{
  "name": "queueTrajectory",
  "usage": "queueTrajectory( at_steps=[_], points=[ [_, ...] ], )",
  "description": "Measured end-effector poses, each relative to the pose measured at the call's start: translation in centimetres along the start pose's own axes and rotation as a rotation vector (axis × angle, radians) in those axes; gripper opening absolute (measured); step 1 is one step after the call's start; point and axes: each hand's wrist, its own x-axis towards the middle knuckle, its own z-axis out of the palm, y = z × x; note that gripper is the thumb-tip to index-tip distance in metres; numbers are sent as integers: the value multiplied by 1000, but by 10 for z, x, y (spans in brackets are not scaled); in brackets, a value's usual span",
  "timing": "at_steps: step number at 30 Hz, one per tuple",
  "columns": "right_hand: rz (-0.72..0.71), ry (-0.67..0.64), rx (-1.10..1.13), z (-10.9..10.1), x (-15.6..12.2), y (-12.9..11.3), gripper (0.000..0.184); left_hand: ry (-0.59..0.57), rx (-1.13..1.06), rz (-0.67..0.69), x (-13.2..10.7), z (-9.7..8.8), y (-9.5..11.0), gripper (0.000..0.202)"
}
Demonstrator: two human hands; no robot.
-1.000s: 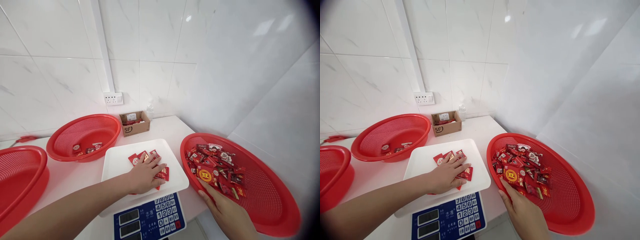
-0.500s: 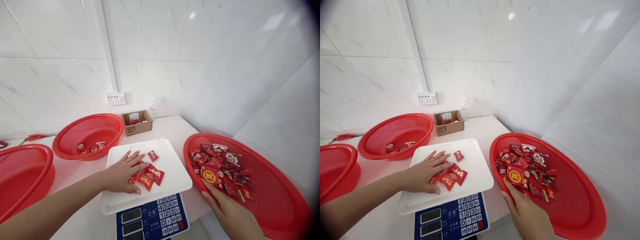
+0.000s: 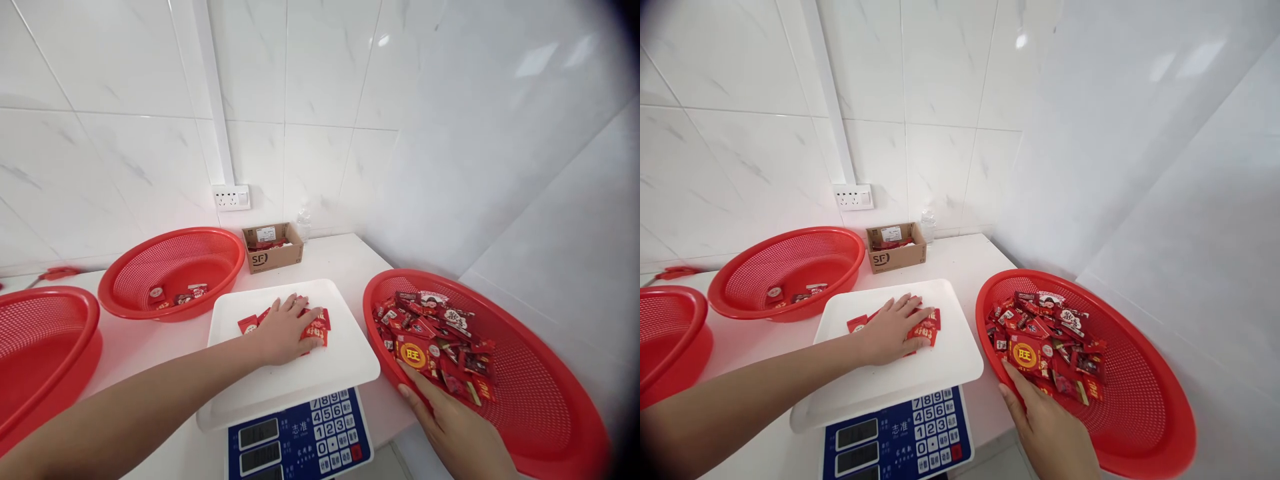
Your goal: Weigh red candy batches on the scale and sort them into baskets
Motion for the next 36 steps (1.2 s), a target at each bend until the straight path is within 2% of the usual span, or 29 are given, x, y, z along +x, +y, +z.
queueTrajectory(
  at_steps=[3,6,12,15,18,24,28,31,36],
  points=[
    [-8,16,-6,0,0,-1,50,-10,-32,-173,2,-5,4,74],
    [-12,19,-11,0,-1,-1,49,-54,-84,-239,-8,-14,-4,79],
    [-22,32,-15,1,-1,0,47,-104,-21,-21,-40,-25,-50,86],
    [-15,23,-20,2,0,1,48,-72,22,49,-47,-21,-59,84],
    [-18,21,-13,3,1,1,49,-27,32,88,-46,-11,-46,80],
    [-11,7,-12,2,-1,-1,52,12,-77,22,-28,4,-2,81],
    [-28,53,-14,4,-1,0,50,121,-59,-122,-8,2,2,84],
    [-34,76,-18,6,-1,1,49,72,-89,-199,3,0,0,84],
    [-34,65,-24,5,-1,0,48,-10,-62,-45,1,-3,3,75]
  ],
)
